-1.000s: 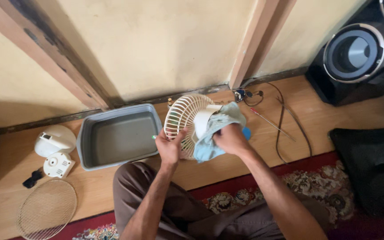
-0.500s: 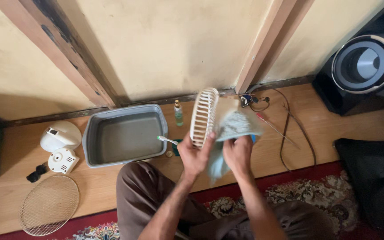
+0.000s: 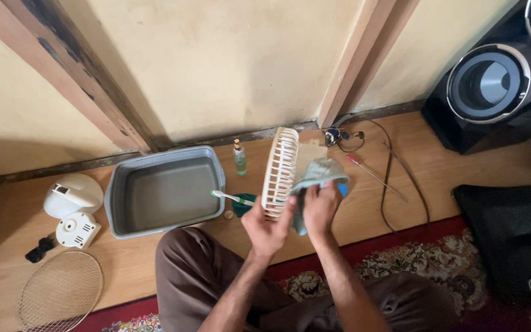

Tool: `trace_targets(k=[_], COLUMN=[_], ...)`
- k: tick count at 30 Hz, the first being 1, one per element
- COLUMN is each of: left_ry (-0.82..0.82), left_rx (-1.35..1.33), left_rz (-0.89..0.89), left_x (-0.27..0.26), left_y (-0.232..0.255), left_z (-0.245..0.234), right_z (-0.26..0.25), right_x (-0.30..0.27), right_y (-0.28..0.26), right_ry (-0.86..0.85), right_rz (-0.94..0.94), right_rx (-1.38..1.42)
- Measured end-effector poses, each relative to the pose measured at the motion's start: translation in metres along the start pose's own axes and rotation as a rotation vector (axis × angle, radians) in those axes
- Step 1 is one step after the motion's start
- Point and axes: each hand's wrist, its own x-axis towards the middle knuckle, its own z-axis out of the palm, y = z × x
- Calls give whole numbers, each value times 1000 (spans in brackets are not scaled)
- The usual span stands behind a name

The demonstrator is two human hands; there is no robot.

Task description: The person cleans a disassembled white fan cage using a light blue cloth, wiping the interior and exterior surfaces. The person then uses a screwdriver to adjust a small white plastic bracket on the fan cage.

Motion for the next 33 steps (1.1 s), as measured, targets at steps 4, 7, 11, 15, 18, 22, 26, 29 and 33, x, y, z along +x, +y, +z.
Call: trace_targets(k=[4, 7, 11, 15, 18, 22, 26, 29, 33], left_ry=[110, 159, 225, 225, 186, 124, 30, -22, 0], left_rx=[-302, -236, -487, -693, -824, -897, -932, -835, -218], left_rz=[-395, -460, -577, -740, -765, -738, -670, -672, -434], left_x=[2, 17, 30, 38, 36, 22, 17, 25, 44], left_y=[-8, -24, -42, -48, -48, -45, -47, -49, -41], left_z=[-8, -15, -30, -56, -61, -45, -38, -36, -30], right_z=[-4, -5, -18, -62, -82, -89, -81, -78, -72], right_x=[-10, -2, 5, 37, 59, 55, 51, 54, 54], right_y=[-9, -10, -7, -7, -19, -40, -46, -41, -31], right_ry=[-56, -136, -102, 25, -90, -433, -317, -160, -81], right_rz=[-244, -321, -145, 260, 538, 241, 20, -299, -349], right_rx=[36, 73, 337, 382, 568, 505, 38, -204, -293])
